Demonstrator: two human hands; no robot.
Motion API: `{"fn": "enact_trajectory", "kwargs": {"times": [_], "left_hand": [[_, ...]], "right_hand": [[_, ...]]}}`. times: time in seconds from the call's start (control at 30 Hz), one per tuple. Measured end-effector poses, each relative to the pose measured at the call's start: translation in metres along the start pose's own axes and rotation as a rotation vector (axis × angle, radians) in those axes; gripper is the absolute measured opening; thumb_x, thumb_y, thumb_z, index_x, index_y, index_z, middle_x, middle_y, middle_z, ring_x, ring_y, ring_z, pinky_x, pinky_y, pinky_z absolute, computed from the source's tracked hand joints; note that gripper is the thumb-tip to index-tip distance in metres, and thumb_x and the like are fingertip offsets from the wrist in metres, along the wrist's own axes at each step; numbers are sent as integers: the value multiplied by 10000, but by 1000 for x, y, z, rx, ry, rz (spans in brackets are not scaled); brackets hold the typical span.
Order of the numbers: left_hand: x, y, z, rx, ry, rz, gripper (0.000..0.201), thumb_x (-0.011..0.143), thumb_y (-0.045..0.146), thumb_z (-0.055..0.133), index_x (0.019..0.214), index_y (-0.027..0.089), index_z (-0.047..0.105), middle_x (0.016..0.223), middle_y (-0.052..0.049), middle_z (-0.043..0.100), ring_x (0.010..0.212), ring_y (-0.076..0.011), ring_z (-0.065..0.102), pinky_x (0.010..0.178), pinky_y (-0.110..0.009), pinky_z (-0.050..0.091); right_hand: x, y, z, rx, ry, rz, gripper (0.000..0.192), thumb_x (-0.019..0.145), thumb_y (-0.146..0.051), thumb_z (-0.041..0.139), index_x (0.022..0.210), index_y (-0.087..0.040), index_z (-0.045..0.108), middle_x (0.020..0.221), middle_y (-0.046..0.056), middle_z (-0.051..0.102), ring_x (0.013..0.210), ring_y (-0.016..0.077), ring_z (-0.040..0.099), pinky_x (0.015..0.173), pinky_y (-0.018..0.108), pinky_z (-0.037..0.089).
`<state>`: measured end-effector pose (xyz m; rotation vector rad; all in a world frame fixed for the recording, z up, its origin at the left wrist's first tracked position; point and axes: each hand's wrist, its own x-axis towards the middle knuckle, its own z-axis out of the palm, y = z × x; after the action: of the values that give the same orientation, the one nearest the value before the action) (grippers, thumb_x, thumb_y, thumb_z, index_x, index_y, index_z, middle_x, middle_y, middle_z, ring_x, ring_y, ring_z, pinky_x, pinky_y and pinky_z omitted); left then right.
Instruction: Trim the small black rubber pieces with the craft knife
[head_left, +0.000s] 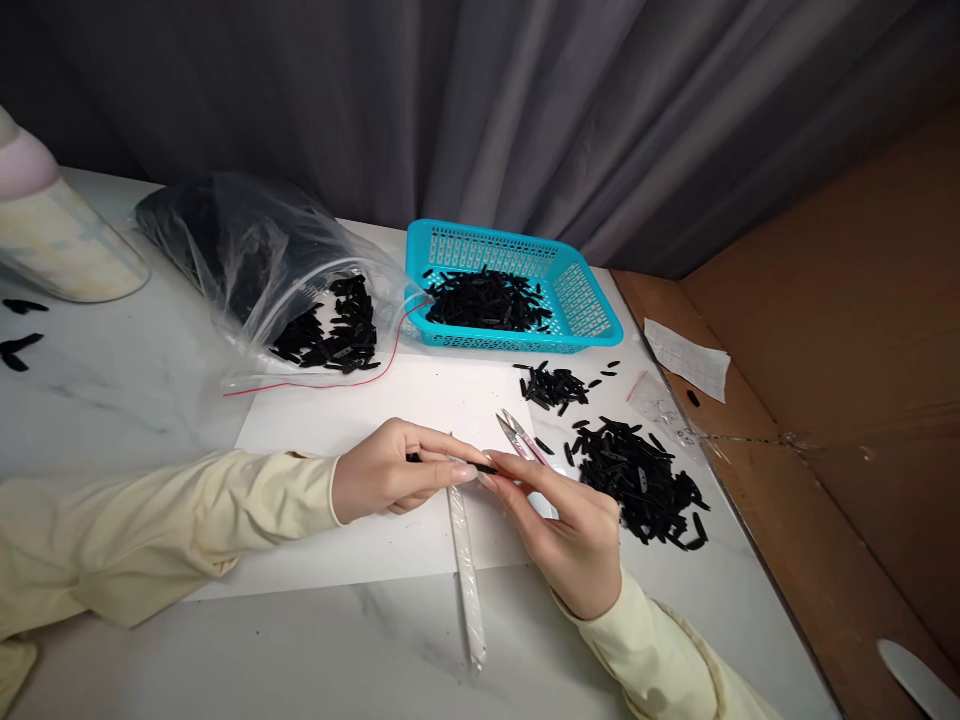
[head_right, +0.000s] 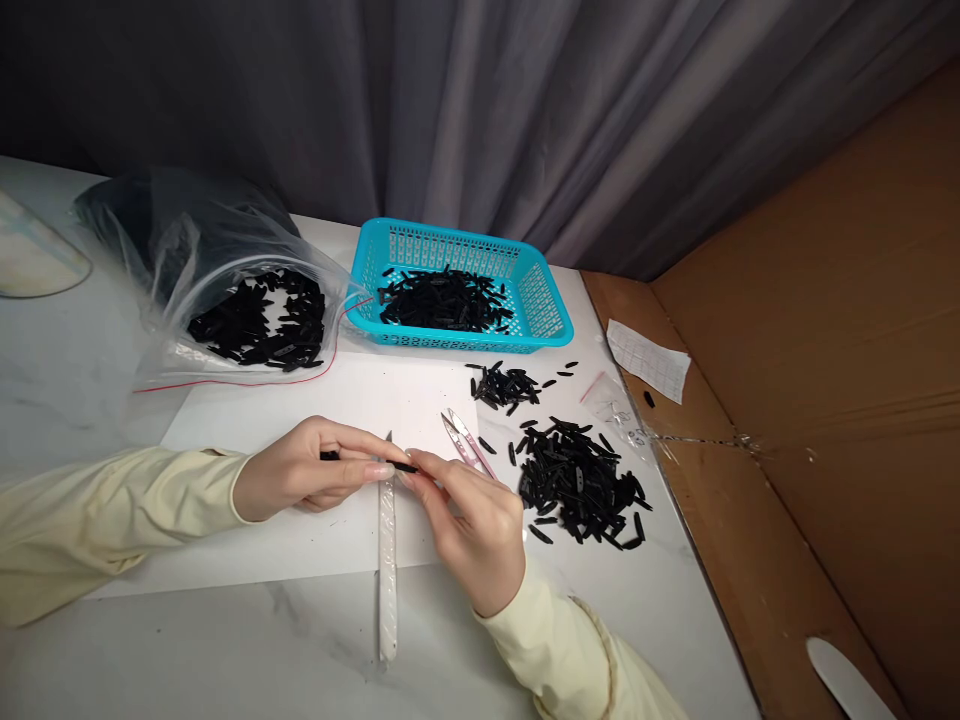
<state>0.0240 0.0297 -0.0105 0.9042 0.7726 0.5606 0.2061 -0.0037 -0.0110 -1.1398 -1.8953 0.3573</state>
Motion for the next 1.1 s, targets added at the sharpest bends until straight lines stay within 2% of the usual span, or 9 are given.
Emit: {"fn": "enact_trajectory", "kwargs": {"times": [0.23,0.37,0.47,0.57,0.7,0.8,0.87,0.97,1.1], "left_hand": [[0,2,1,22,-21,-15,294,758,211,597,1014,79,654,414,113,244,369,-11,149,348,-172,89],[0,5,-1,-10,-36,-73,302,743,221,627,1015,90,626,418,121,246,365,-7,138,343,-154,85],[5,6,-6,-132,-131,-146,322,781,282,585,1060,122,584,392,120,263,331,-11,120,315,-136,80],[14,6,-15,-317,-270,-213,439,854,449,385,1111,132,547,400,62,396,271,-40,168,256,-146,95],[24,4,-26,-510,-261,-308,569,871,506,223,1095,84,532,478,-1,489,258,-78,298,221,-156,87],[26,4,-27,-594,-251,-345,586,863,520,242,1065,55,536,564,-65,572,296,-105,401,217,-158,99],[25,4,-26,-661,-251,-357,606,856,531,256,1061,33,535,642,-130,624,413,-166,543,231,-170,209],[24,4,-24,-782,-263,-372,636,858,536,258,1086,6,525,837,-215,661,759,-269,662,458,-267,493],[24,0,-21,-879,-322,-317,597,842,540,318,943,12,579,840,-201,675,847,-286,659,833,-405,485]], "right_hand": [[-1,3,1,11,4,-28,239,758,-61,631,957,-187,675,798,27,729,566,127,657,555,218,559],[-3,6,1,-2,-32,-164,307,785,-25,577,1039,-179,657,821,60,726,672,169,681,593,275,575],[4,6,-6,-53,-19,-233,314,797,-22,558,1041,-193,657,839,58,727,699,175,686,614,293,580],[34,8,-20,-215,90,-206,223,785,-78,613,952,-202,691,775,36,733,617,162,675,585,279,562],[107,25,-31,-372,232,-158,97,781,-182,640,847,-171,709,703,29,727,558,158,661,540,269,523],[148,40,-26,-448,13,-135,235,710,-103,665,940,-153,675,678,13,724,638,196,689,627,304,534],[153,39,-19,-503,-135,-120,330,668,-60,677,981,-159,656,675,11,725,653,213,690,645,321,530],[132,19,-6,-407,-329,-180,186,725,-69,631,858,-190,678,727,15,728,656,185,679,615,283,523],[94,-6,6,-65,-717,-287,159,741,-51,621,837,-167,672,841,39,715,756,158,651,682,258,524]]}}
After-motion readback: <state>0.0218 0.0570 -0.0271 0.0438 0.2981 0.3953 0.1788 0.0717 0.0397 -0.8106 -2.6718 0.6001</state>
